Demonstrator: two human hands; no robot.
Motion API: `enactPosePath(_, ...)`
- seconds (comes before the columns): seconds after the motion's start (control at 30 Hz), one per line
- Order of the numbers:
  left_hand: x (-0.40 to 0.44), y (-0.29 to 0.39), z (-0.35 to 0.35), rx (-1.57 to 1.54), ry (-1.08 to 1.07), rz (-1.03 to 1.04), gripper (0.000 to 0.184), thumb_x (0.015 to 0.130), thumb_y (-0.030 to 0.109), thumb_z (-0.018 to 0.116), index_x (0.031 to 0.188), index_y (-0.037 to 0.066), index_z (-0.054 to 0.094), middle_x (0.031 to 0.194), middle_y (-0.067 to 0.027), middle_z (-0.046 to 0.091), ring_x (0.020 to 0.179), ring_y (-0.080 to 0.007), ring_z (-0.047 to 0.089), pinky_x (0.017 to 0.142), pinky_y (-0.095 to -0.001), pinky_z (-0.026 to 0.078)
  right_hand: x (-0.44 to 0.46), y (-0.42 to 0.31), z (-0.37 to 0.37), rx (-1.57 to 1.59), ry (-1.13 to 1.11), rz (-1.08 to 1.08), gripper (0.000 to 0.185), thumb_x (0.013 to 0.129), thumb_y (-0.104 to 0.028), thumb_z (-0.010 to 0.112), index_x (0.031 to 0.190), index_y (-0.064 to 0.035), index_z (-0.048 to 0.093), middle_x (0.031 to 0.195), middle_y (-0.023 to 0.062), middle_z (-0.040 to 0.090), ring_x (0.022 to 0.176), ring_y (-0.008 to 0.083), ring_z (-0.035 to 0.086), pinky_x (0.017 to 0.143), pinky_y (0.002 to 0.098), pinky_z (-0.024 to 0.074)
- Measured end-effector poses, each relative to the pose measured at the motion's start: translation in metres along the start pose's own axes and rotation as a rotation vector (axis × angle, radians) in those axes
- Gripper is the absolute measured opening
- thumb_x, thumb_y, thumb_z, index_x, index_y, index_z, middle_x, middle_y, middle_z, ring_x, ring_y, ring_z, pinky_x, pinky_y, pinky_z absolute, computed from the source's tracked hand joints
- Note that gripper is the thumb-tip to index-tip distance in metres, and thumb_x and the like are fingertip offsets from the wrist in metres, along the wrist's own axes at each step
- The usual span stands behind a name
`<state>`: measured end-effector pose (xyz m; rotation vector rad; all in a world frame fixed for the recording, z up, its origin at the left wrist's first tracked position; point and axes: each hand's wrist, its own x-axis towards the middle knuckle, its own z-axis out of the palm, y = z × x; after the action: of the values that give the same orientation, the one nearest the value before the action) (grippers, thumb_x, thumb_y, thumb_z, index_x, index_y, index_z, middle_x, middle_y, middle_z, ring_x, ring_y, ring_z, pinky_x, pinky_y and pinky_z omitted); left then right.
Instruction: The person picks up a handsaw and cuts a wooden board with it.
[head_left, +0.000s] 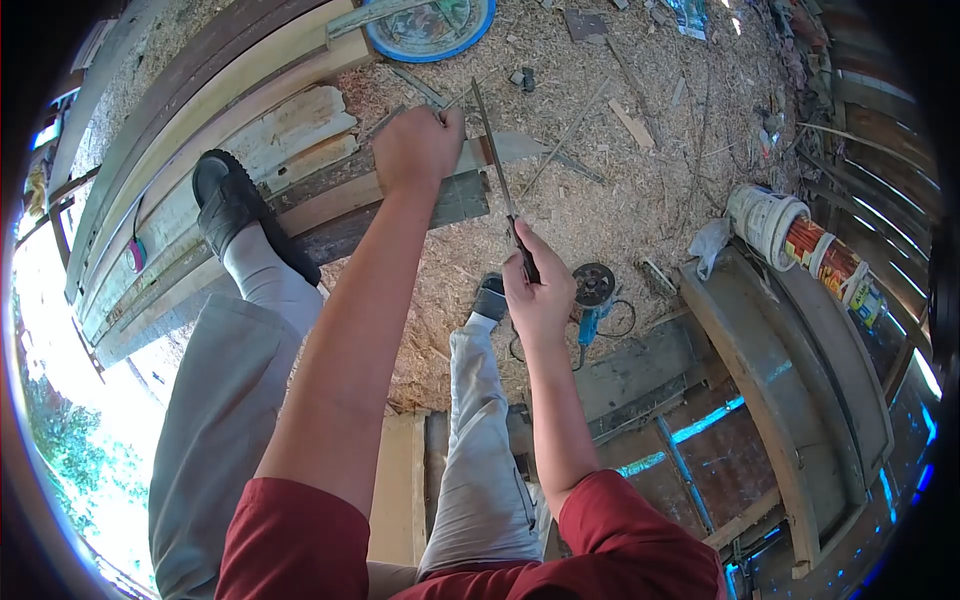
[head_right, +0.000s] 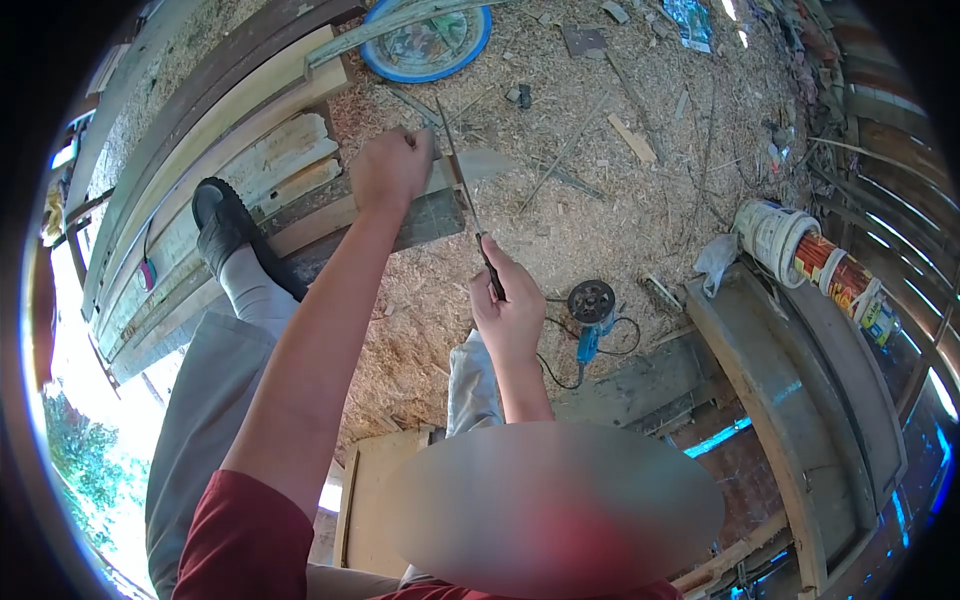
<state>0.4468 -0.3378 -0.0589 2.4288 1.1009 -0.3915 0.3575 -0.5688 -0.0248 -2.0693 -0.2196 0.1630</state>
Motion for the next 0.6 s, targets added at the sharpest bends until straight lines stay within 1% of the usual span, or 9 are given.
enactPosePath(0.1,0.0007,0.0005,-0.0016,0.0,-0.004,-0.003,0.053,0.097,0.047,0.051,0.099,0.006,0.083,0.097,-0.0261,0.078,0.095,-0.045,0.076,0.089,-0.0551,0.059,-0.0028,0.0075,-0.0005,-0.047,-0.034,0.005,0.042,0.09,0.004,0.072,0.131,-0.0043,0.078,0.07,0.0091,0.061,0.056,0.0165,0.053,0.055,0.032,0.0457)
enactPosePath(0.2,0.0014,-0.0012,0.0011,-0.003,-0.001,-0.004,0.052,0.097,0.047,0.051,0.099,0.006,0.083,0.097,-0.0261,0.078,0.095,-0.0451,0.077,0.089,-0.055,0.06,-0.002,0.01,0.0026,-0.04,-0.004,-0.026,0.042,0.09,0.003,0.072,0.13,-0.0043,0.078,0.071,0.0093,0.062,0.056,0.0157,0.053,0.055,0.0322,0.0457)
enactPosePath(0.3,0.0007,-0.0018,0.0027,-0.003,0.005,-0.008,0.052,0.097,0.047,0.051,0.098,0.006,0.084,0.096,-0.026,0.078,0.095,-0.045,0.077,0.089,-0.0546,0.06,0.0036,0.0058,0.005,0.005,0.002,-0.005,0.042,0.09,0.003,0.072,0.13,-0.0047,0.078,0.071,0.0089,0.063,0.056,0.0158,0.053,0.055,0.032,0.0455)
enactPosePath(0.37,0.0011,-0.0006,0.0006,-0.001,0.012,-0.011,0.052,0.097,0.047,0.051,0.098,0.006,0.084,0.095,-0.0258,0.078,0.094,-0.0448,0.077,0.089,-0.0544,0.06,0.0043,0.0055,0.0026,-0.009,-0.034,0.036,0.041,0.09,0.002,0.072,0.131,-0.0049,0.078,0.072,0.0091,0.064,0.056,0.0162,0.054,0.056,0.0319,0.046)
enactPosePath(0.5,0.0013,-0.0015,0.0005,-0.003,0.004,-0.005,0.052,0.097,0.047,0.052,0.095,0.005,0.083,0.095,-0.0255,0.078,0.094,-0.044,0.077,0.088,-0.0536,0.06,-0.0002,0.0086,0.0016,-0.028,-0.029,0.007,0.042,0.09,0.002,0.072,0.131,-0.0054,0.078,0.073,0.0087,0.064,0.056,0.0164,0.054,0.056,0.0318,0.0461)
enactPosePath(0.6,0.0007,-0.0023,0.0024,-0.013,0.013,-0.002,0.053,0.097,0.047,0.052,0.093,0.004,0.082,0.094,-0.0255,0.078,0.093,-0.0438,0.077,0.088,-0.0536,0.061,0.0034,0.0072,0.0042,-0.011,-0.042,0.042,0.043,0.09,0.002,0.072,0.132,-0.006,0.078,0.072,0.0089,0.064,0.056,0.0165,0.054,0.056,0.0319,0.0458)
